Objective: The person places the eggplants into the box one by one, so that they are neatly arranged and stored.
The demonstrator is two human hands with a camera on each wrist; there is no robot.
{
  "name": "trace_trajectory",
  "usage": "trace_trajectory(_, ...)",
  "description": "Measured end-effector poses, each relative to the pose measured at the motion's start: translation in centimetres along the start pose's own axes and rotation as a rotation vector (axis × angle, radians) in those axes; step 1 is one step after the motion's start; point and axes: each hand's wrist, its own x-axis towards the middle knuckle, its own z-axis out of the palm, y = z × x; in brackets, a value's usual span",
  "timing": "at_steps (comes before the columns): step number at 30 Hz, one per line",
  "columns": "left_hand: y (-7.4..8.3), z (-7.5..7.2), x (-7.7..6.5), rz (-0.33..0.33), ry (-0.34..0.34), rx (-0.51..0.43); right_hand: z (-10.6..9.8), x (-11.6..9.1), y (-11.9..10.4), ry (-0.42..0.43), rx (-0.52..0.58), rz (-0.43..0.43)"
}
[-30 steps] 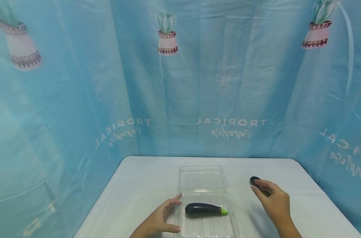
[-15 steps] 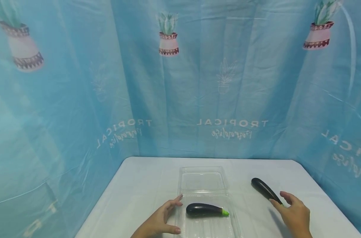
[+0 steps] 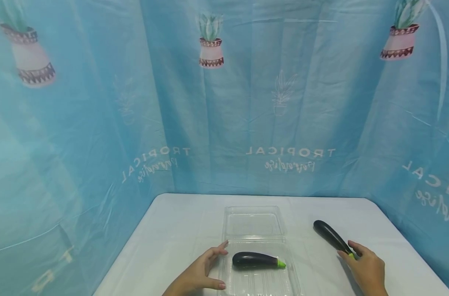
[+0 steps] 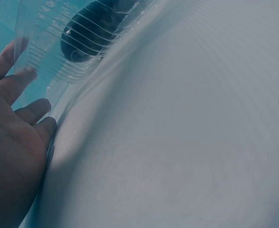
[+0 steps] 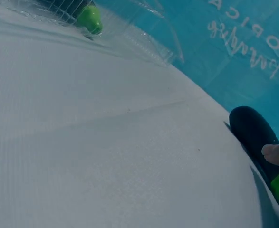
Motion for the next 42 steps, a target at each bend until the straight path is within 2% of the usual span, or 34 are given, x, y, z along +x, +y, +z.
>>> trace_trajectory(4,-0.1,-0.1,0.1,0.011,0.001,0.005,0.5,0.4,0.4,-0.009,0.020,0.017)
trace_trajectory(14,-0.2,-0.1,0.1,0.015,0.000,0.002,1.6,0.8,0.9,0.042,0.043,0.022)
trace_trajectory(26,-0.1,-0.2,0.1,-0.009,0.013,0.013,1.0,0.6,0.2,0.048,0.071,0.083)
trace_trajectory(35,-0.2,-0.2,0.1,-0.006,0.014,0.021,0.7,-0.6,-2.1,0.045,0.202,0.097)
trace_trajectory(42,-0.3,-0.1,0.1,-0.019,0.026,0.030,1.0,-2.6,-5.5,0.032,0.307,0.000)
